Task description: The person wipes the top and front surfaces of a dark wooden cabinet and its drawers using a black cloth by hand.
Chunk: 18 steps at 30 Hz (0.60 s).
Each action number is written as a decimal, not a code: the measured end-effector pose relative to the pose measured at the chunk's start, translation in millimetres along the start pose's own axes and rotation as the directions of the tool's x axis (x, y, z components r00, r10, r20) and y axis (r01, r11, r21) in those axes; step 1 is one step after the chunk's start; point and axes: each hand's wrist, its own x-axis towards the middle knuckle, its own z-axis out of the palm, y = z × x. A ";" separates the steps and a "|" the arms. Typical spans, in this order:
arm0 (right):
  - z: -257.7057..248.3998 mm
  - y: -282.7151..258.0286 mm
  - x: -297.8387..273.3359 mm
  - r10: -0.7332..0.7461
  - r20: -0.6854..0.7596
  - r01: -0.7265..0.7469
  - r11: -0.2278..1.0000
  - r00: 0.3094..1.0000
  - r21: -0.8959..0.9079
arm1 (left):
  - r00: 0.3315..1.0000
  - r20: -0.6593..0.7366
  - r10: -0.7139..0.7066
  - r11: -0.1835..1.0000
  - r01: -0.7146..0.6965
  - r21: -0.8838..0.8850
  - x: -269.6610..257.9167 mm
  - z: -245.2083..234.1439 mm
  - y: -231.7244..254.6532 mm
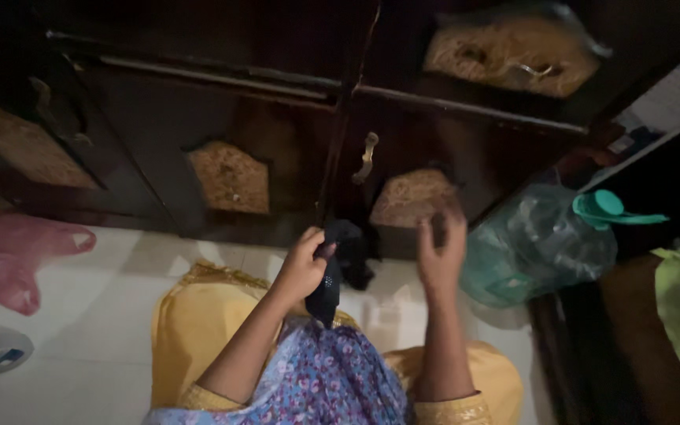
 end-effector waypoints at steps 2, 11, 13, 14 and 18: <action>17.5 -9.2 -26.0 0.117 0.240 -0.125 0.992 0.964 0.022 | 0.993 -0.011 0.120 0.992 -0.120 -0.025 -11.1 -1.0 -1.3; 49.1 -23.5 -67.7 -0.049 0.716 -0.264 0.910 0.697 0.319 | 0.946 0.051 -0.320 0.401 0.184 -0.898 -43.5 -28.6 -34.8; 35.6 -16.6 -60.2 0.021 0.716 -0.548 0.658 0.698 0.516 | 0.916 0.070 -0.395 0.477 0.270 -0.837 -51.2 -35.0 -43.8; 27.6 -13.9 -57.6 0.073 0.725 -0.673 0.446 0.685 0.590 | 0.896 0.077 -0.437 0.507 0.316 -0.802 -54.8 -37.0 -46.8; 31.1 -17.5 -33.3 0.164 0.534 -0.556 0.337 0.830 0.760 | 0.852 0.133 -0.507 0.519 0.425 -0.741 -73.5 -45.8 -68.5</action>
